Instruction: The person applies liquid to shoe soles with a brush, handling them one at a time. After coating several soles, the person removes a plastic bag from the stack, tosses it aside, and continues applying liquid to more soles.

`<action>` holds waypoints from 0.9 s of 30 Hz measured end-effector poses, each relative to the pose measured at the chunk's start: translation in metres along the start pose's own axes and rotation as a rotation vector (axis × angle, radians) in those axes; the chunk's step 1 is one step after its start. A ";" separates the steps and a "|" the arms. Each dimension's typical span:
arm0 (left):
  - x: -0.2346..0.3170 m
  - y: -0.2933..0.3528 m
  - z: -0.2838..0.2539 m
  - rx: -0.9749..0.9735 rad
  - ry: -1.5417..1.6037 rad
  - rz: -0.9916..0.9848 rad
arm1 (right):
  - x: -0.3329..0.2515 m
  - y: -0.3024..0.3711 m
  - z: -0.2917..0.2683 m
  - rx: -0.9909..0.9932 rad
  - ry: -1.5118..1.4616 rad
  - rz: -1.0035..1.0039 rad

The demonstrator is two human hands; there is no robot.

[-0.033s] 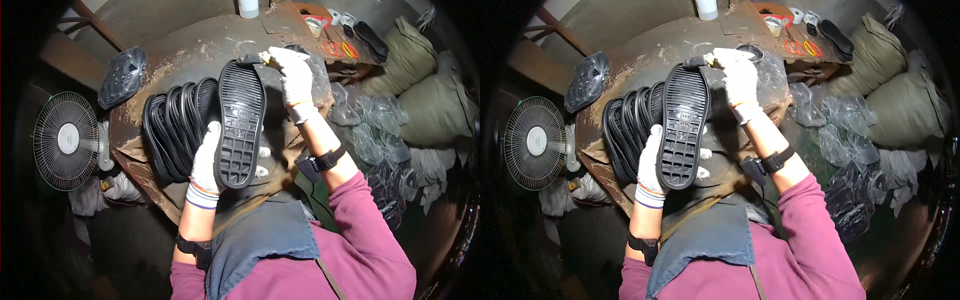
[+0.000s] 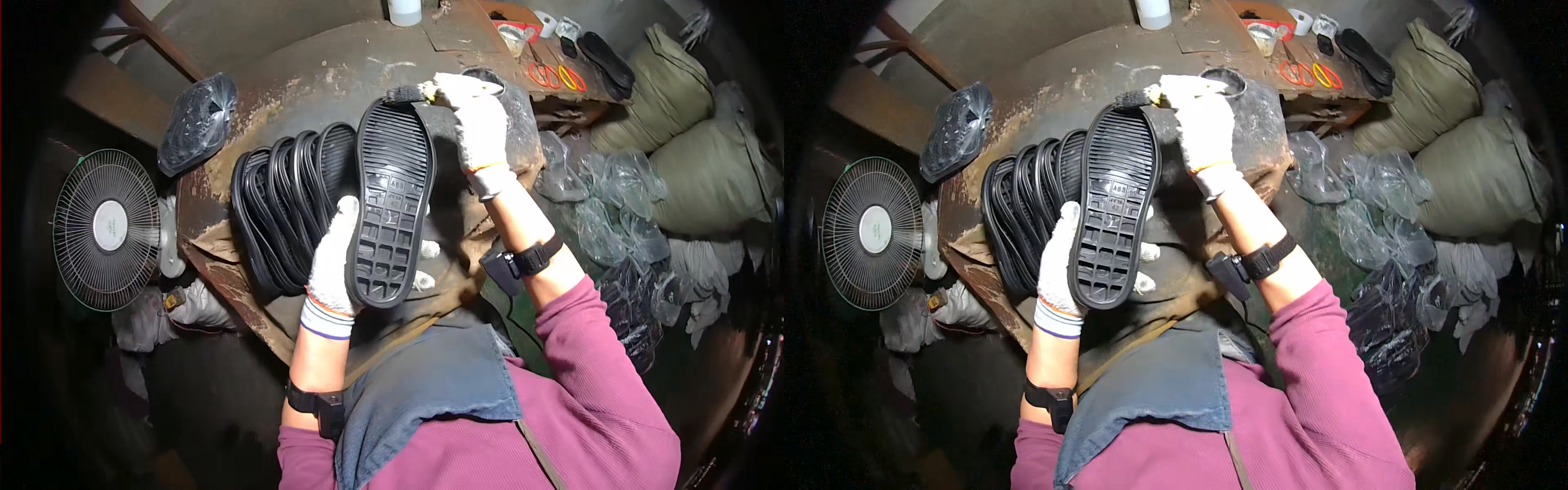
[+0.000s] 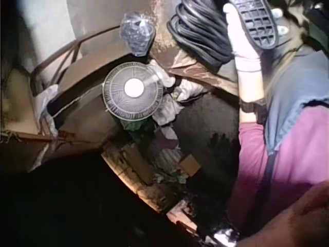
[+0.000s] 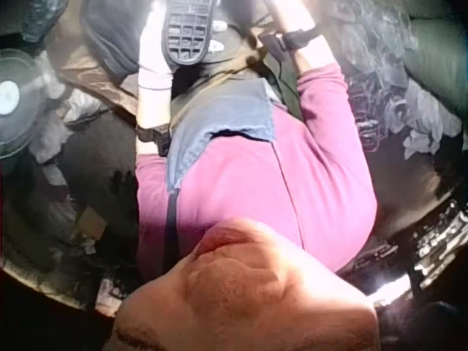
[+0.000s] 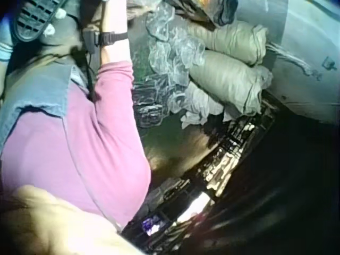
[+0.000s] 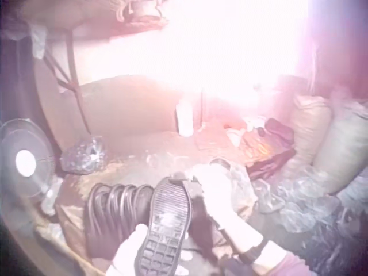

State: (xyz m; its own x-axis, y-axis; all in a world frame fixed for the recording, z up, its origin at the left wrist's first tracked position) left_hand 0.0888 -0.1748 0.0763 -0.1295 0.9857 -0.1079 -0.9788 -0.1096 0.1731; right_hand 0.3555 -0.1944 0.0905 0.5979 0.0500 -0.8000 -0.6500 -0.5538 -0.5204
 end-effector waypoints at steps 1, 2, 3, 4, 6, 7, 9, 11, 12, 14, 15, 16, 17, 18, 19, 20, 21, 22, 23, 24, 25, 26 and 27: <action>-0.001 0.003 0.003 0.017 0.064 -0.026 | -0.009 0.001 0.001 -0.076 0.103 0.079; 0.002 0.006 -0.003 0.029 0.018 -0.041 | -0.006 0.005 0.002 -0.087 0.101 0.092; 0.003 0.006 -0.006 0.039 0.022 -0.035 | -0.015 0.005 0.004 -0.044 0.313 -0.184; 0.003 0.005 -0.007 0.002 0.004 -0.061 | -0.024 0.009 0.006 0.003 0.521 -0.462; -0.001 0.004 -0.003 0.002 0.024 -0.065 | -0.031 0.027 0.004 -0.074 0.278 -0.285; 0.001 0.003 -0.006 -0.066 0.035 -0.077 | -0.039 0.038 0.007 -0.153 0.035 -0.115; 0.003 0.001 -0.014 -0.005 0.063 -0.023 | -0.052 0.057 0.008 -0.238 0.041 -0.040; 0.006 -0.005 -0.018 -0.102 -0.079 0.046 | -0.065 0.076 0.006 -0.280 0.025 -0.071; 0.016 -0.010 -0.032 -0.079 -0.032 0.131 | -0.072 0.084 0.005 -0.299 -0.143 0.062; 0.011 -0.023 -0.021 -0.121 0.026 0.190 | -0.076 0.101 0.000 -0.314 -0.237 0.128; 0.009 -0.026 -0.010 -0.256 0.005 0.114 | -0.078 0.107 -0.001 -0.323 -0.331 0.174; 0.016 -0.026 -0.013 -0.189 -0.008 0.176 | -0.083 0.112 -0.004 -0.359 -0.229 0.049; 0.025 -0.025 -0.017 -0.122 -0.020 0.238 | -0.084 0.122 -0.004 -0.366 -0.232 0.054; 0.042 -0.022 -0.027 -0.195 -0.013 0.238 | -0.084 0.135 0.000 -0.379 -0.374 0.154; 0.035 -0.021 0.000 -0.152 -0.020 0.231 | -0.083 0.141 -0.002 -0.373 -0.494 0.266; 0.043 -0.024 -0.003 -0.150 -0.143 0.255 | -0.090 0.139 -0.015 -0.419 -0.303 0.128; 0.052 -0.018 0.000 -0.151 -0.275 0.289 | -0.092 0.139 -0.020 -0.422 -0.301 0.125; 0.052 -0.016 0.008 -0.072 -0.255 0.246 | -0.089 0.139 -0.024 -0.451 -0.310 0.141; 0.052 -0.013 0.015 0.096 -0.464 0.346 | -0.086 0.138 -0.028 -0.479 -0.319 0.156; 0.053 -0.005 0.020 0.111 -0.508 0.326 | -0.097 0.131 -0.032 -0.444 -0.237 0.041; 0.056 0.002 0.024 0.129 -0.551 0.303 | -0.097 0.124 -0.034 -0.444 -0.229 0.044; 0.053 0.006 0.028 0.149 -0.521 0.280 | -0.098 0.115 -0.035 -0.445 -0.095 -0.135; 0.043 0.007 0.040 0.166 -0.454 0.312 | -0.102 0.107 -0.035 -0.444 0.040 -0.317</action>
State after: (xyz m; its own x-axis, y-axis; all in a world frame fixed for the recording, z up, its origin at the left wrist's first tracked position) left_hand 0.0824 -0.1280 0.1123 -0.2913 0.8700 0.3979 -0.8622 -0.4189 0.2847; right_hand 0.2413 -0.2880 0.1263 0.7554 0.2444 -0.6080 -0.1802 -0.8146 -0.5513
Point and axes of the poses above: each hand's wrist, its own y-axis away from the middle knuckle, its own z-axis out of the palm, x = y × z, the point moved 3 cm from there along -y, towards the middle knuckle, and after that the axes turned 9 degrees about y, right-handed, at the moved point
